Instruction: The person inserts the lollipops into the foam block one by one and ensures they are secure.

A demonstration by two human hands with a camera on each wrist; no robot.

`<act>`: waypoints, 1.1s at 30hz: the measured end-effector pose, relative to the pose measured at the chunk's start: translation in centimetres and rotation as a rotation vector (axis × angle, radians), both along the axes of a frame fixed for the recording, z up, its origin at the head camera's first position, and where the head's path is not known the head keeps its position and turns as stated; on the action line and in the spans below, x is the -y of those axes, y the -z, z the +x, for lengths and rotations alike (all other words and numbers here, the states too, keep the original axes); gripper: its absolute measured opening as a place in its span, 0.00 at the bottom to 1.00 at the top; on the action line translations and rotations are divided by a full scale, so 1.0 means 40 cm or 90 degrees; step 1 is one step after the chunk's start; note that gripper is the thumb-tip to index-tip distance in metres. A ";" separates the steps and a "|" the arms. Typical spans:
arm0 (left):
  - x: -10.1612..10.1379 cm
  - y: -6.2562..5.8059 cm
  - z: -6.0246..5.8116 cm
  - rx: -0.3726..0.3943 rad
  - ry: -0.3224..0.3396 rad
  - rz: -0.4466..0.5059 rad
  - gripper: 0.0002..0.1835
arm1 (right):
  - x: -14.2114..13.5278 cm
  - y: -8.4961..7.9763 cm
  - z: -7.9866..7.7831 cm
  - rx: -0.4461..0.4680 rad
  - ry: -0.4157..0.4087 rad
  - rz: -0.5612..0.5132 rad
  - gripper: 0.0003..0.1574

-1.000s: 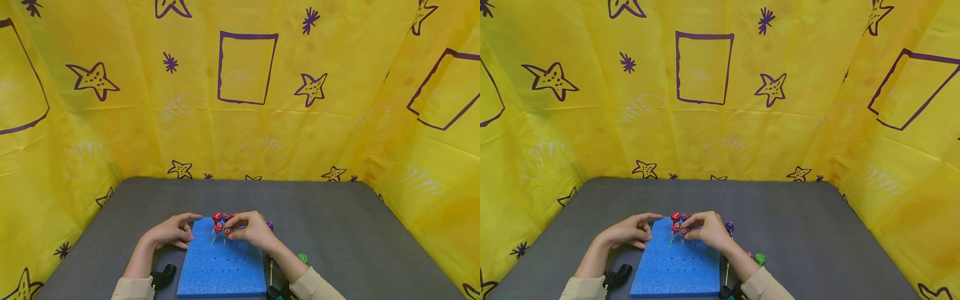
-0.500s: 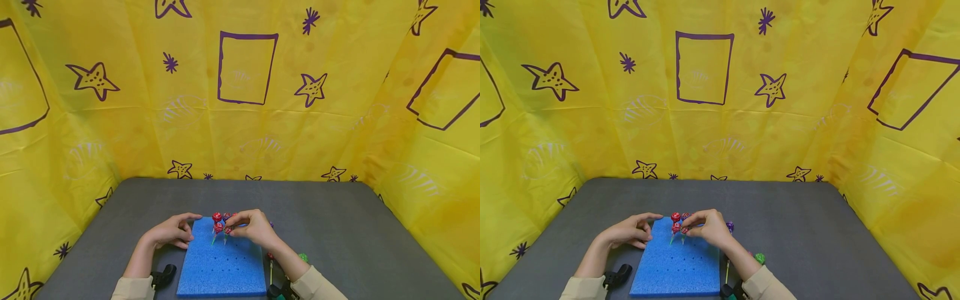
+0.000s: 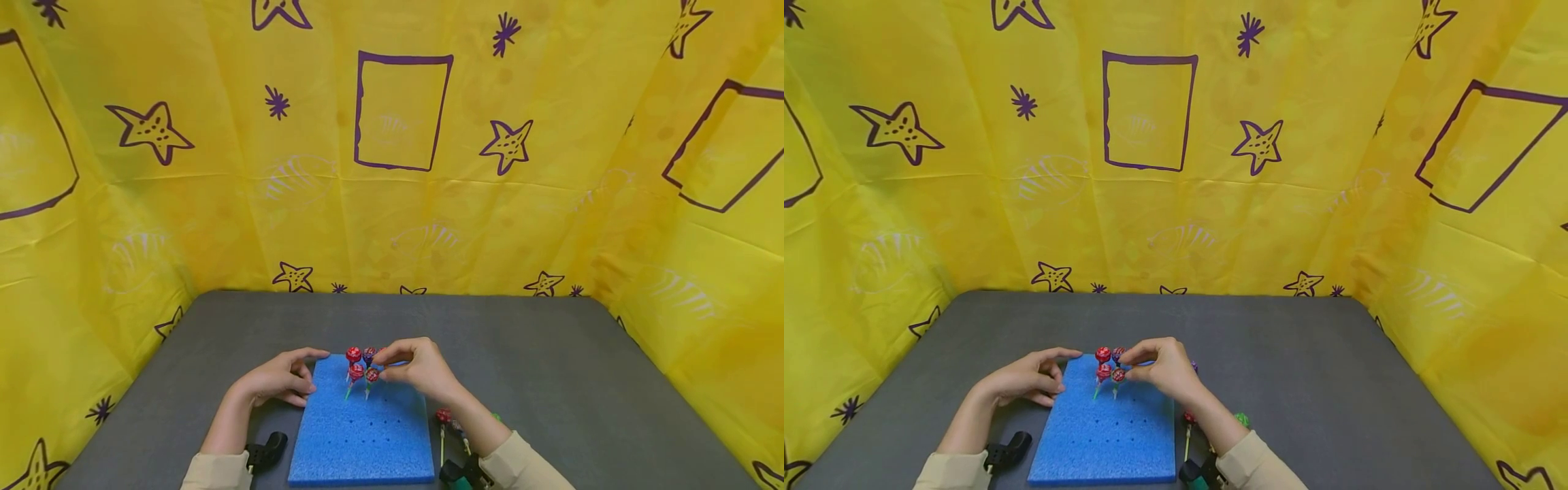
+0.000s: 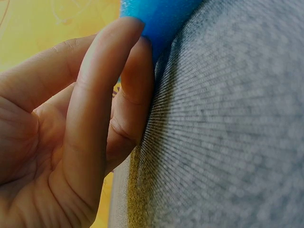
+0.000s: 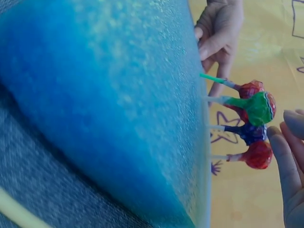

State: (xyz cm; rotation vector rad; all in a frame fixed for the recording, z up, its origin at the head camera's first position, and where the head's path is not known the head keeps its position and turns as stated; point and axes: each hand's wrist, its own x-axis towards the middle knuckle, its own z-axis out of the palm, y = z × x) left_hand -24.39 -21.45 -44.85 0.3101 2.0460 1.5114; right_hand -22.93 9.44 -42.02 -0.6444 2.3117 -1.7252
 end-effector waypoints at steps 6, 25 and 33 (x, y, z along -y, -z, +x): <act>0.001 -0.001 0.000 -0.003 0.002 0.001 0.38 | -0.016 -0.014 -0.005 -0.007 0.020 0.012 0.13; 0.003 0.001 0.000 0.000 0.000 0.004 0.38 | -0.118 -0.050 -0.035 -0.039 0.058 0.067 0.18; -0.001 0.002 -0.001 0.002 -0.006 -0.006 0.38 | -0.150 -0.041 -0.051 -0.025 0.086 0.085 0.17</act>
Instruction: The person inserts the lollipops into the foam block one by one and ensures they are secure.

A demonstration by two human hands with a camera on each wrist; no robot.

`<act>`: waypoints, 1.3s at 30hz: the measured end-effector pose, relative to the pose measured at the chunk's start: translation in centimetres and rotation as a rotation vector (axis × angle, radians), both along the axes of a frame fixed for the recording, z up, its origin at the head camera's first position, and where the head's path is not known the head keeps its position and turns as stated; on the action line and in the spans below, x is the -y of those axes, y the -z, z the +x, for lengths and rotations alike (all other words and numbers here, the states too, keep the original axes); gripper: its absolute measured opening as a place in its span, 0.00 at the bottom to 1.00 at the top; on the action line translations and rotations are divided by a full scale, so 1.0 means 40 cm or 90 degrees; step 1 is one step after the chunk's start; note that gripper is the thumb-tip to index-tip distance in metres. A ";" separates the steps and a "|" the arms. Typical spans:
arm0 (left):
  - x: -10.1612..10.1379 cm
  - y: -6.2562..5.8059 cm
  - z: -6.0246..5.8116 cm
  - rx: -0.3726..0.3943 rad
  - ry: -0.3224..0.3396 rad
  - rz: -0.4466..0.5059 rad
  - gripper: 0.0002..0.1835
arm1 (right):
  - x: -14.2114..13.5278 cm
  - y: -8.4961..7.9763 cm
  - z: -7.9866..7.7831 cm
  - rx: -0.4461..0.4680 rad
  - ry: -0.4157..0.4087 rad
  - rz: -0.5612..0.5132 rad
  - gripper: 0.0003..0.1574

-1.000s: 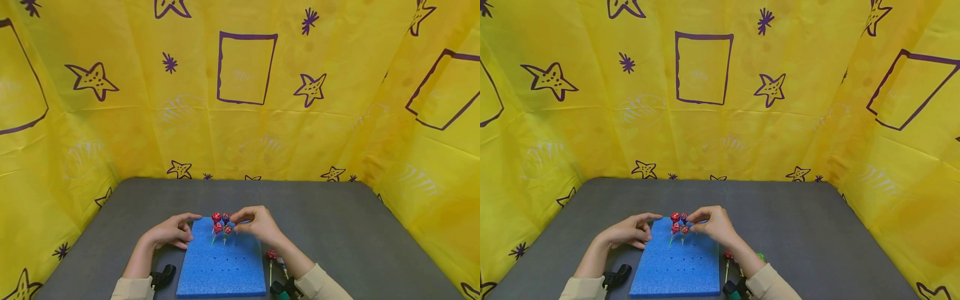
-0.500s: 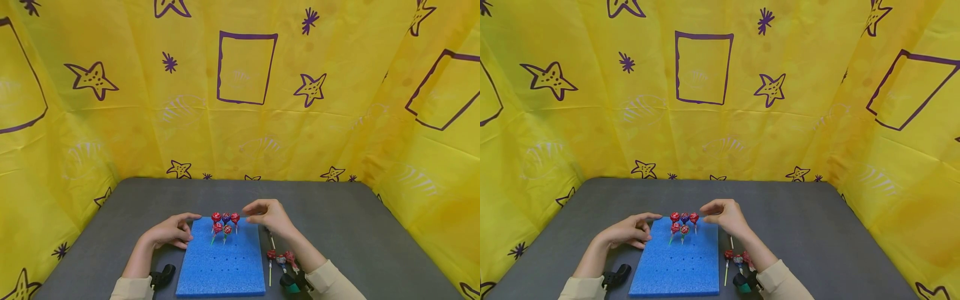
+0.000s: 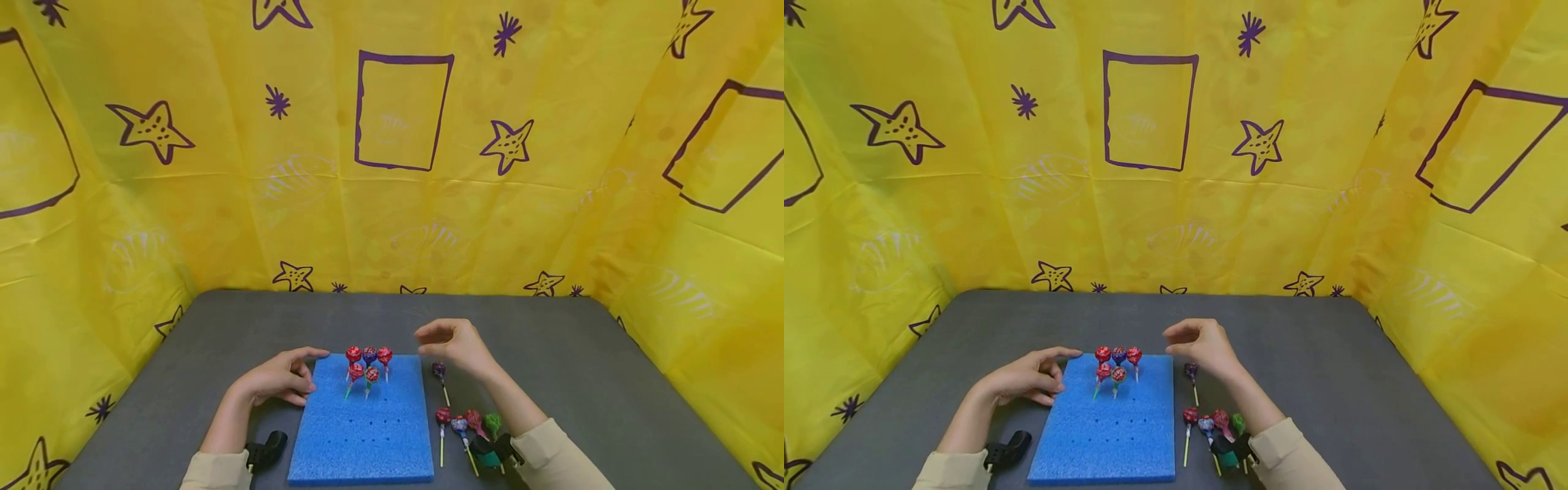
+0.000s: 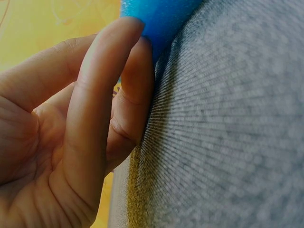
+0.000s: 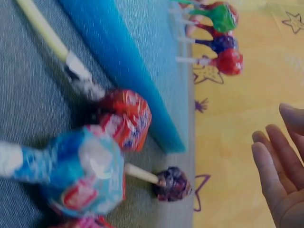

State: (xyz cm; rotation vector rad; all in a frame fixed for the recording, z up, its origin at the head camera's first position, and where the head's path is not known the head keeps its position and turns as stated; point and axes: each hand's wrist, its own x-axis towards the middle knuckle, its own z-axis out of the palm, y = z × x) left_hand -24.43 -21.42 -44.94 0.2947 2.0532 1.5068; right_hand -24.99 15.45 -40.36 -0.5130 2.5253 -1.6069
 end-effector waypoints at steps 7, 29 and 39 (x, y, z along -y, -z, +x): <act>-0.001 -0.001 0.001 0.000 -0.003 -0.005 0.38 | -0.025 0.011 -0.020 0.007 0.017 0.038 0.20; 0.000 -0.002 0.002 -0.007 0.003 -0.002 0.37 | -0.076 0.050 -0.053 0.100 0.036 0.119 0.20; 0.000 0.001 0.000 -0.005 0.007 0.000 0.38 | -0.078 0.067 -0.050 0.151 0.039 0.137 0.18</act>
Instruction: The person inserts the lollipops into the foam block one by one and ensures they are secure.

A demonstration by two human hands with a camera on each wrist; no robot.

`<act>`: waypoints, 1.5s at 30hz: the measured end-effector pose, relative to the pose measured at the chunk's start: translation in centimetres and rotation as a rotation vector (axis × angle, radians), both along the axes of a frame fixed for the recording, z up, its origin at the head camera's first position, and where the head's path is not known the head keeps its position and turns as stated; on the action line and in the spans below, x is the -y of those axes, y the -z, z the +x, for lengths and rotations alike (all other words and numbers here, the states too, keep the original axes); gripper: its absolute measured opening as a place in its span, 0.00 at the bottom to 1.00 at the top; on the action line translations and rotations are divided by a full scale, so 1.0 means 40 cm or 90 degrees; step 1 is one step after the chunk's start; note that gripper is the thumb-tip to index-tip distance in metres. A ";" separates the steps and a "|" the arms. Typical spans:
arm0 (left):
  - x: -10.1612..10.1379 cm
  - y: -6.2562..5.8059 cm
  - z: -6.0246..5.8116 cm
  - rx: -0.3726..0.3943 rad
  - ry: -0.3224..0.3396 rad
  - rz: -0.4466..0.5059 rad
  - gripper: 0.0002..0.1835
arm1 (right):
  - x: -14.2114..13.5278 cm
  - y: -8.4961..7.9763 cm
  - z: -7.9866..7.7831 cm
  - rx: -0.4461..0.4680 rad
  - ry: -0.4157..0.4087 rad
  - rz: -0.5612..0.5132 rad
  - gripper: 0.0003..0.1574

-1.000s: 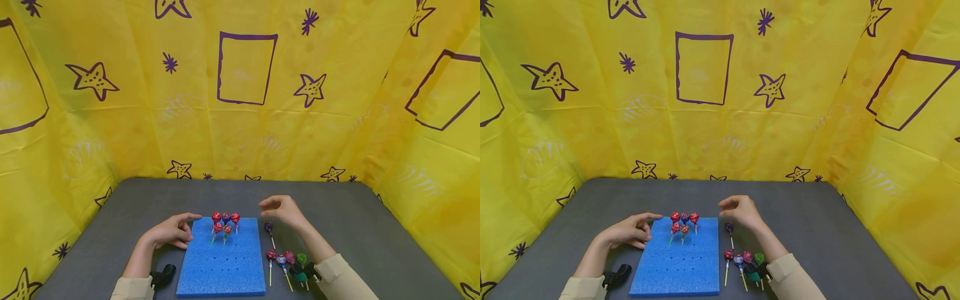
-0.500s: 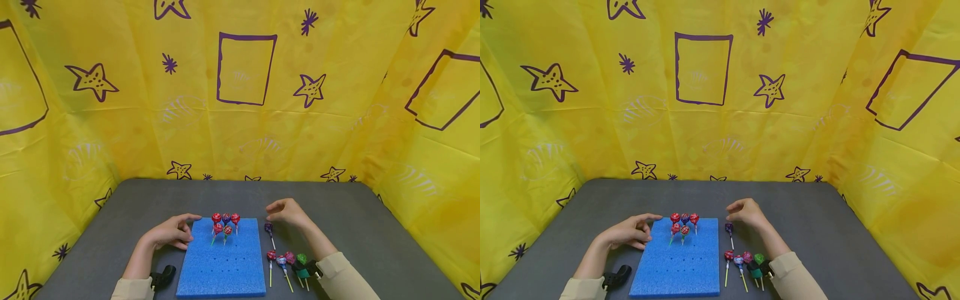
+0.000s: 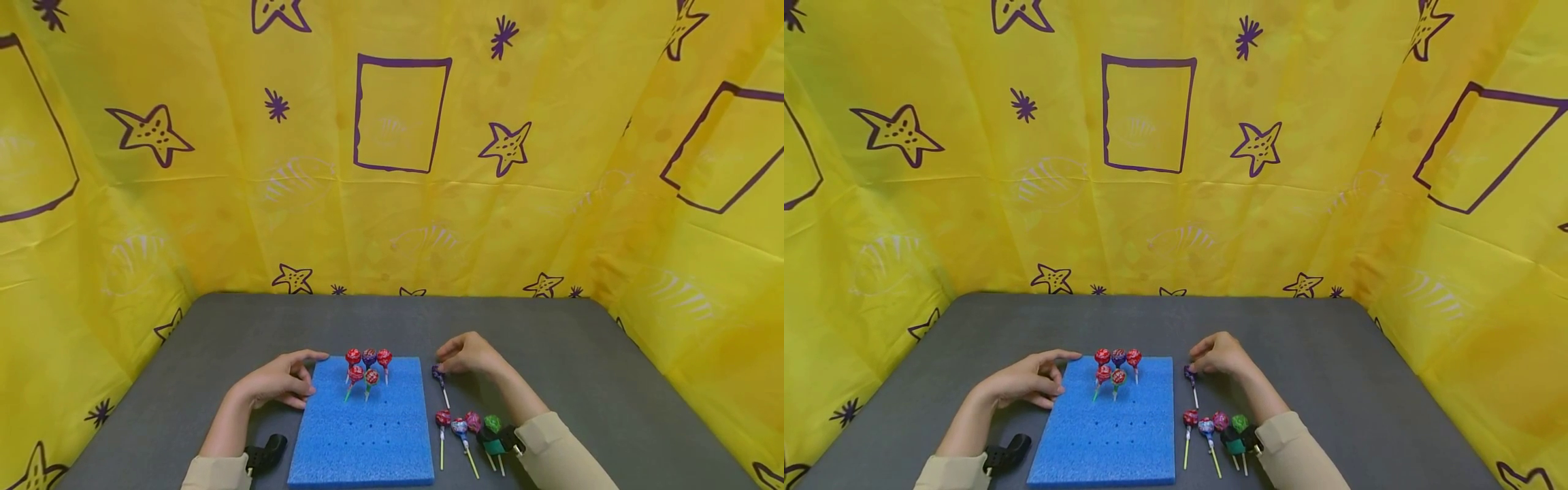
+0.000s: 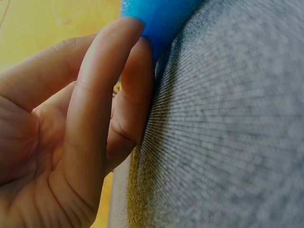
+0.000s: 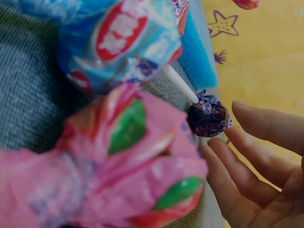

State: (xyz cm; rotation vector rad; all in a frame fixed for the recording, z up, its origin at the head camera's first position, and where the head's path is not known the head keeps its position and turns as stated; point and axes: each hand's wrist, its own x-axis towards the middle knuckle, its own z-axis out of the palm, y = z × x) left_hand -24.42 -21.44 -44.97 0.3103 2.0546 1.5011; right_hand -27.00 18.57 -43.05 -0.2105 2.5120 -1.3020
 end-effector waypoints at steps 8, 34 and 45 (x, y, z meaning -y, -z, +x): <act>0.003 0.004 0.000 -0.003 0.002 0.003 0.38 | 0.004 0.011 -0.002 0.012 -0.009 -0.005 0.17; 0.001 0.004 -0.002 0.000 -0.001 -0.002 0.38 | 0.010 0.012 0.002 0.007 -0.036 0.008 0.14; 0.000 0.002 -0.001 0.000 0.000 -0.001 0.38 | 0.010 0.012 0.002 -0.006 -0.033 0.032 0.13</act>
